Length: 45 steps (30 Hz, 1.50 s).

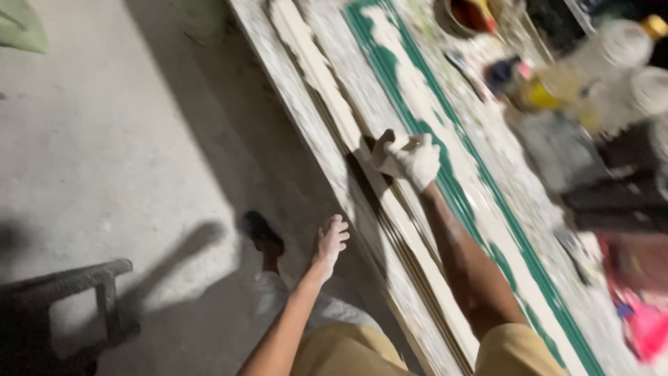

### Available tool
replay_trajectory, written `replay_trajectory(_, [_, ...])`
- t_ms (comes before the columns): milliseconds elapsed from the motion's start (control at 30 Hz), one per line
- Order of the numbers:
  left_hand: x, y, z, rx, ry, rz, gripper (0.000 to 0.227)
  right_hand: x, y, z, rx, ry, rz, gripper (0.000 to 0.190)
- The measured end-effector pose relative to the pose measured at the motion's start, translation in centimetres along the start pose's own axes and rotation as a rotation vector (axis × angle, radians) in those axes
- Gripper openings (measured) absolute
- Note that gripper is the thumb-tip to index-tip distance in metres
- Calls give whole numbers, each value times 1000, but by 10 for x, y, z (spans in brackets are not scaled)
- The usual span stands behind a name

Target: Apply plaster mixture to long decorative molding forms and smooth them by hand and with a tool.

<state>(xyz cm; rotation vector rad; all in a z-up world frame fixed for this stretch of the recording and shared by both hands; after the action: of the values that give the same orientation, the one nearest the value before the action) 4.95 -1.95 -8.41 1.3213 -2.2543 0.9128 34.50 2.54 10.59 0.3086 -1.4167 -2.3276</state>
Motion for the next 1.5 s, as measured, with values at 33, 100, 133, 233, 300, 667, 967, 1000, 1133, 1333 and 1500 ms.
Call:
replay_trajectory(33, [15, -12, 13, -1, 12, 0, 47, 18, 14, -21, 25, -22, 8, 78])
replay_trajectory(100, [42, -32, 62, -27, 55, -12, 48, 59, 53, -74, 27, -59, 39, 80])
replay_trajectory(133, [55, -40, 87, -43, 99, -34, 49, 80, 69, -98, 33, -87, 78, 81])
replay_trajectory(233, [114, -62, 124, -82, 112, -22, 51, 140, 114, -175, 88, -132, 124, 83])
replay_trajectory(300, [150, -75, 157, -103, 136, 0, 51, 182, 143, -235, 111, -143, 115, 84])
replay_trajectory(667, [279, -166, 334, -141, 164, 236, 48, 383, 312, -490, 202, -325, 82, 81])
replay_trajectory(967, [414, -229, 474, -172, 260, 317, 47, 538, 438, -692, 256, -403, 40, 82])
replay_trajectory(1000, [420, -229, 505, -152, 265, 329, 46, 559, 451, -717, 274, -449, 62, 83])
replay_trajectory(1133, [480, -248, 538, -154, 255, 329, 45, 630, 492, -811, 285, -518, 82, 83])
replay_trajectory(1333, [563, -285, 573, -182, 231, 314, 41, 734, 571, -927, 296, -654, 51, 81])
replay_trajectory(1500, [642, -325, 577, -337, 261, 254, 43, 810, 635, -1018, 327, -801, -1, 79])
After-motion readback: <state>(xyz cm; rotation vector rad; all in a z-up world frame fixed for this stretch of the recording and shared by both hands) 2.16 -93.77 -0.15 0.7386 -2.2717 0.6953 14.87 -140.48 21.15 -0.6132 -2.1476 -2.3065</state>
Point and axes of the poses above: each hand's wrist, its own x-axis away from the middle knuckle, its own y-axis out of the back of the hand, z = x × y, the point moved 7 cm from there along -x, towards the middle knuckle, and after that the axes turned 5 degrees about -y, right-handed, at the moved point
